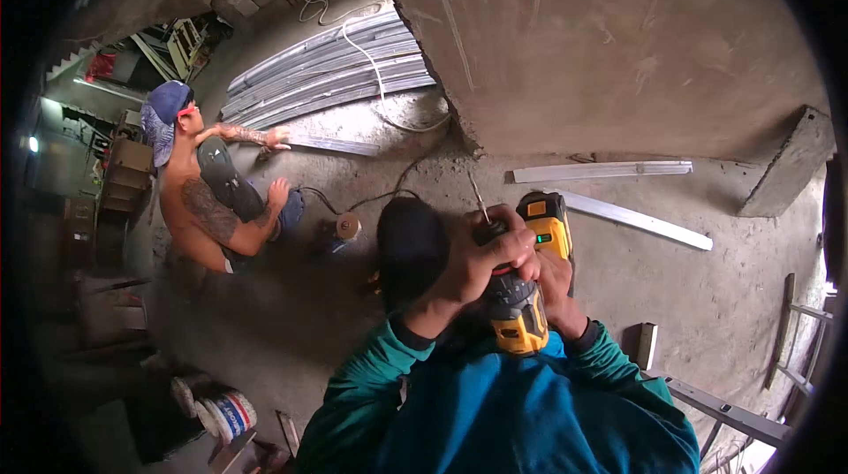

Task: The person prepares a power drill by adjusting the chuck, then climbs a metal ladder to secure a metal stud to the ceiling frame using the drill.

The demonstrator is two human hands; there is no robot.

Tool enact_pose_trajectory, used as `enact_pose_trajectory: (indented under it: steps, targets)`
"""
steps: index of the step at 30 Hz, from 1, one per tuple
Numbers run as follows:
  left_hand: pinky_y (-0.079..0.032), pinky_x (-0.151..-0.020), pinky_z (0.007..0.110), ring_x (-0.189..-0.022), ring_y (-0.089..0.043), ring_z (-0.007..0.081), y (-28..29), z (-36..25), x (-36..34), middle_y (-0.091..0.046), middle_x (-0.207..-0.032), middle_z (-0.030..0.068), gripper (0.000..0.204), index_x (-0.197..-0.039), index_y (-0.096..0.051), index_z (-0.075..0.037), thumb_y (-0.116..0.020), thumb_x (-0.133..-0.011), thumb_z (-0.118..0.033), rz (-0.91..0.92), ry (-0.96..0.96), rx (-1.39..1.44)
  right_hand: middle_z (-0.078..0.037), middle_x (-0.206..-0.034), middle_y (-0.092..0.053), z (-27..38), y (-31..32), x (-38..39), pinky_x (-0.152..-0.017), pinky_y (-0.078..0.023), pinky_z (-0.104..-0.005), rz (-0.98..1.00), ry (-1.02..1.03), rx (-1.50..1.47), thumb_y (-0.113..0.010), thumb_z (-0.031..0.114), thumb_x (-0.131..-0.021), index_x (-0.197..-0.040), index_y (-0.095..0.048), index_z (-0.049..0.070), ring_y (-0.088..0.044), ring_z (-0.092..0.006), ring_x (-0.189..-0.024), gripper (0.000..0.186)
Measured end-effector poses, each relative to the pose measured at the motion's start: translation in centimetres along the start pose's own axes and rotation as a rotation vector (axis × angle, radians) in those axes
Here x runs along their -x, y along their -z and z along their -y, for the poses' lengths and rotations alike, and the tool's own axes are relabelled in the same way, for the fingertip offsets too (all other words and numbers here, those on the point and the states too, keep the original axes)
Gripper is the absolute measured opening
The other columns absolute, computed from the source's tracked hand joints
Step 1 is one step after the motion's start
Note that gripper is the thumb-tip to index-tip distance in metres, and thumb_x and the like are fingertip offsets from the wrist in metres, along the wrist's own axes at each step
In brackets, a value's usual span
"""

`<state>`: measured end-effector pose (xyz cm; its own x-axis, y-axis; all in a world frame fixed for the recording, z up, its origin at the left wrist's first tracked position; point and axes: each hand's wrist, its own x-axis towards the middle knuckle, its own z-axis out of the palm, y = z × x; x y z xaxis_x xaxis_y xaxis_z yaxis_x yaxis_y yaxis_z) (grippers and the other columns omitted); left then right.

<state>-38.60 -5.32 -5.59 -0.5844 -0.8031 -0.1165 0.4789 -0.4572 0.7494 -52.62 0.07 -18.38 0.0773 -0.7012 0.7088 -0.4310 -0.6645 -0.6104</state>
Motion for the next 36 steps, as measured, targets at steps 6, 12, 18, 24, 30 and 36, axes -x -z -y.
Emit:
enact_pose_trajectory:
  steps: [6,12,18,24,30,36]
  targets:
    - [-0.048,-0.064,0.028,-0.064,-0.057,0.0134,1.1,1.1,0.1,-0.052,-0.066,0.0037,0.015,-0.08,-0.051,-0.005,-0.061,-0.085,-0.014,-0.039,0.08,-0.13,-0.009,-0.067,-0.057,0.5,-2.1,2.0,-0.05,-0.043,-0.0354,-0.149,-0.023,-0.022,-0.07,0.014,-0.064,-0.087,-0.057,0.004,-0.056,-0.0257,-0.054,0.028]
    - [-0.044,-0.095,0.042,-0.115,-0.051,0.0297,2.5,1.7,0.3,-0.056,-0.115,0.0202,0.066,-0.134,-0.036,0.0,-0.056,-0.087,-0.043,0.099,0.218,0.236,-0.01,-0.07,-0.061,1.7,-3.0,4.1,-0.053,-0.047,-0.035,-0.068,-0.376,0.015,-0.069,0.013,-0.065,-0.092,-0.064,0.007,-0.061,-0.0255,-0.059,0.028]
    - [-0.046,-0.09,0.04,-0.103,-0.057,0.0281,5.6,1.9,0.9,-0.06,-0.105,0.0182,0.072,-0.122,-0.046,0.002,-0.063,-0.08,-0.053,0.14,0.24,-0.116,-0.003,-0.061,-0.053,2.2,-3.4,2.5,-0.049,-0.043,-0.0356,0.034,-0.404,0.035,-0.072,0.026,-0.061,-0.104,-0.061,0.01,-0.056,-0.0248,-0.055,0.047]
    - [-0.042,-0.089,0.033,-0.097,-0.056,0.0201,5.3,0.7,1.5,-0.059,-0.099,0.0131,0.055,-0.109,-0.053,0.005,-0.067,-0.083,-0.041,0.334,0.234,-0.144,-0.004,-0.067,-0.052,1.3,-4.8,3.6,-0.05,-0.042,-0.0365,0.053,-0.313,-0.175,-0.069,0.021,-0.062,-0.088,-0.059,0.011,-0.052,-0.0265,-0.056,0.03]
    - [-0.046,-0.09,0.044,-0.1,-0.058,0.0311,6.7,2.7,4.7,-0.059,-0.109,0.0196,0.049,-0.12,-0.05,-0.002,-0.07,-0.081,-0.024,0.155,0.116,-0.121,-0.009,-0.08,-0.055,1.1,-5.2,4.2,-0.06,-0.044,-0.0401,0.181,-0.237,-0.306,-0.066,0.017,-0.067,-0.089,-0.054,0.007,-0.054,-0.0307,-0.069,0.028]
    - [-0.051,-0.084,0.048,-0.096,-0.061,0.0373,6.4,1.2,4.2,-0.059,-0.108,0.0242,0.06,-0.115,-0.052,0.007,-0.07,-0.08,-0.038,0.134,0.18,-0.171,-0.011,-0.078,-0.054,2.8,-4.8,5.4,-0.061,-0.044,-0.0416,0.25,-0.315,-0.384,-0.07,0.017,-0.068,-0.093,-0.052,0.006,-0.053,-0.0335,-0.068,0.033]
